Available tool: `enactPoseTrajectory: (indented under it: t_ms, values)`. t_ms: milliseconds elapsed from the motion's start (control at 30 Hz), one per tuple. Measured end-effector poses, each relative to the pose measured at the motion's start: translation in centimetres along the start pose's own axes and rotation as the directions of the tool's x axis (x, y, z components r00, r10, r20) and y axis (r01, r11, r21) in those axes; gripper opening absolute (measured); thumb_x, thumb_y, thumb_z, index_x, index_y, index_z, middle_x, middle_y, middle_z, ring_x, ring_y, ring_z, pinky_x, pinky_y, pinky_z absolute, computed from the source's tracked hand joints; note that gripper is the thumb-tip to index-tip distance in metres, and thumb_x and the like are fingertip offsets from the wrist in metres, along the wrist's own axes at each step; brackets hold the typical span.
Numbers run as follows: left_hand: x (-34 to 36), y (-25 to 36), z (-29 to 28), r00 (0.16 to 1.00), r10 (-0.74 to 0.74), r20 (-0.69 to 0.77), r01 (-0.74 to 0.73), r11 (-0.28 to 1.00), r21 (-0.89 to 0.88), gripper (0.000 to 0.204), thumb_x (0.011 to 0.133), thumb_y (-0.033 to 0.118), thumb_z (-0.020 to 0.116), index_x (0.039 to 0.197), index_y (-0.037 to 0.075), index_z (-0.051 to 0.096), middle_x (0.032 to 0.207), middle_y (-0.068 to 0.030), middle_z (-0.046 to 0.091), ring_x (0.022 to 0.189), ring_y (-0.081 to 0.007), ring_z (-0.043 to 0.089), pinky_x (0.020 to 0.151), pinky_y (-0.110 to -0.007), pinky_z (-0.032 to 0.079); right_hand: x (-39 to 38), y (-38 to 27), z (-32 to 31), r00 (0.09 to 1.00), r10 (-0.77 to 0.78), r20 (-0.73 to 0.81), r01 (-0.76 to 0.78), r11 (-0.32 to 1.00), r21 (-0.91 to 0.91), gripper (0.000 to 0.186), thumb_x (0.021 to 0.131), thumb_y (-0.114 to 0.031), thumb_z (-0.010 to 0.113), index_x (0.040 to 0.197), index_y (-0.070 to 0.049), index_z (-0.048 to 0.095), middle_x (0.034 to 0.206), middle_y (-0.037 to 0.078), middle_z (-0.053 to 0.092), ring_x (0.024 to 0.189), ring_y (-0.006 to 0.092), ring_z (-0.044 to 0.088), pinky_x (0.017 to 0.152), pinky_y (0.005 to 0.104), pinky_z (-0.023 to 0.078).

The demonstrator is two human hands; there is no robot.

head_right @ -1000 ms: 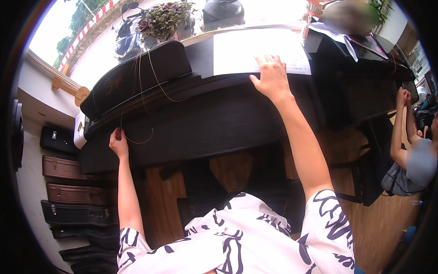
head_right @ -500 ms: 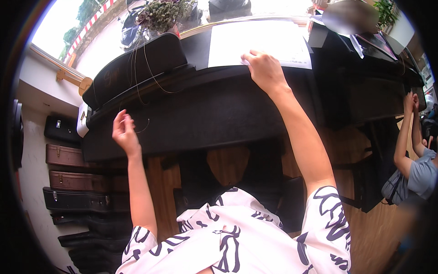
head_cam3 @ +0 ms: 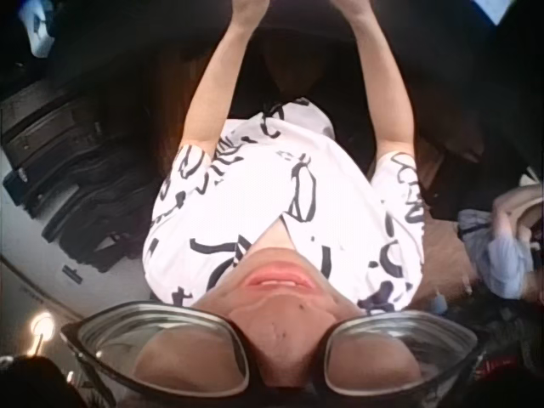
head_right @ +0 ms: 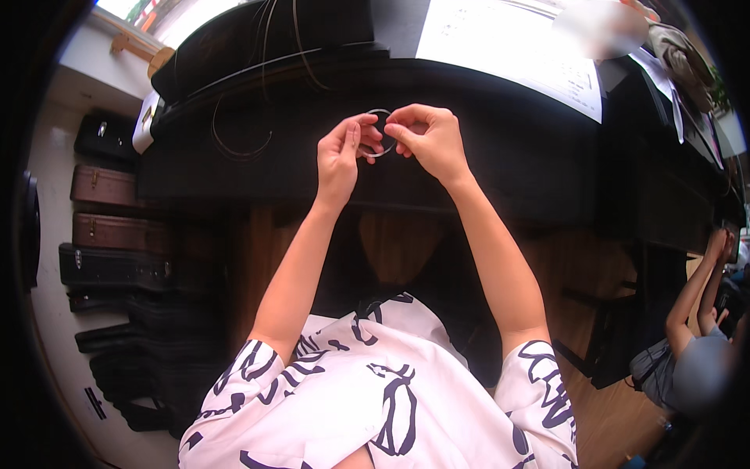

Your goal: The person manipulates a thin metal wire by hand, bending and twisting it into circular and looped shapes. They repeatedly pick up the wire, form loops, and place the shaped pieces on a black surface. The task involves continuous hand manipulation of the wire without tools.

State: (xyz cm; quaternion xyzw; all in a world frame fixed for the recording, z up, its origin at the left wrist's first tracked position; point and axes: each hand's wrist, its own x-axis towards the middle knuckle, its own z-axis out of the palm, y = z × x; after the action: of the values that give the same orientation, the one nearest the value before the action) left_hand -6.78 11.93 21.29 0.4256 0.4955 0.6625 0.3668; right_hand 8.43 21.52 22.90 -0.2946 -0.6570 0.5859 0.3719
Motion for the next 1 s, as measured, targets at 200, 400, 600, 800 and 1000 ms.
enactPoseTrajectory:
  t_ms: [200, 400, 600, 800, 1000]
  values:
    - [0.7, 0.0, -1.4, 0.997, 0.057, -0.054, -0.058, 0.998, -0.003, 0.027, 0.107, 0.018, 0.050, 0.121, -0.001, 0.062, 0.091, -0.0058, 0.069, 0.077, -0.0107, 0.066, 0.064, -0.022, 0.050, 2.4, 1.3, 1.8, 0.985, -0.101, -0.143, 0.104, 0.994, 0.021, 0.015, 0.086, -0.007, 0.077, 0.096, 0.003, 0.073, 0.077, 0.007, 0.072, 0.062, 0.0112, 0.070, 0.053, 0.0227, 0.053]
    - [0.5, -0.5, -0.6, 0.978, 0.135, -0.161, -0.100, 0.973, 0.208, 0.020, 0.101, 0.003, 0.056, 0.115, 0.001, 0.070, 0.082, -0.0031, 0.068, 0.067, -0.0085, 0.063, 0.059, -0.022, 0.051, 1.8, 1.5, 1.6, 0.964, -0.240, -0.113, 0.224, 0.965, -0.140, 0.012, 0.087, -0.003, 0.075, 0.097, 0.002, 0.073, 0.076, 0.005, 0.072, 0.059, 0.0083, 0.066, 0.054, 0.0200, 0.049]
    - [0.5, -0.5, 0.1, 0.954, 0.262, -0.147, -0.190, 0.906, 0.378, 0.023, 0.094, -0.003, 0.057, 0.108, 0.002, 0.075, 0.074, -0.0039, 0.069, 0.062, -0.0076, 0.061, 0.055, -0.023, 0.048, 2.0, 2.0, 1.8, 0.888, -0.458, -0.044, 0.439, 0.872, -0.218, 0.023, 0.089, 0.006, 0.065, 0.108, -0.004, 0.074, 0.080, 0.004, 0.071, 0.065, 0.0090, 0.064, 0.054, 0.0229, 0.045]
    - [0.4, -0.9, -0.3, 0.906, 0.395, -0.149, -0.285, 0.832, 0.477, 0.022, 0.091, -0.003, 0.060, 0.107, 0.000, 0.075, 0.075, -0.0071, 0.071, 0.060, -0.0087, 0.062, 0.054, -0.024, 0.047, 1.2, 0.3, 2.6, 0.921, -0.382, 0.080, 0.383, 0.846, -0.370, 0.031, 0.087, 0.010, 0.058, 0.108, -0.006, 0.075, 0.077, 0.007, 0.070, 0.065, 0.0122, 0.065, 0.056, 0.0247, 0.046]
    - [0.0, -0.4, -0.5, 0.927, 0.341, -0.155, -0.234, 0.850, 0.472, 0.020, 0.091, -0.003, 0.061, 0.106, 0.000, 0.074, 0.077, -0.0079, 0.072, 0.060, -0.0095, 0.063, 0.053, -0.024, 0.048, 1.0, 0.4, 2.8, 0.929, -0.366, 0.051, 0.363, 0.878, -0.313, 0.018, 0.089, 0.005, 0.061, 0.099, -0.003, 0.074, 0.072, 0.007, 0.070, 0.064, 0.0118, 0.067, 0.057, 0.0243, 0.048]
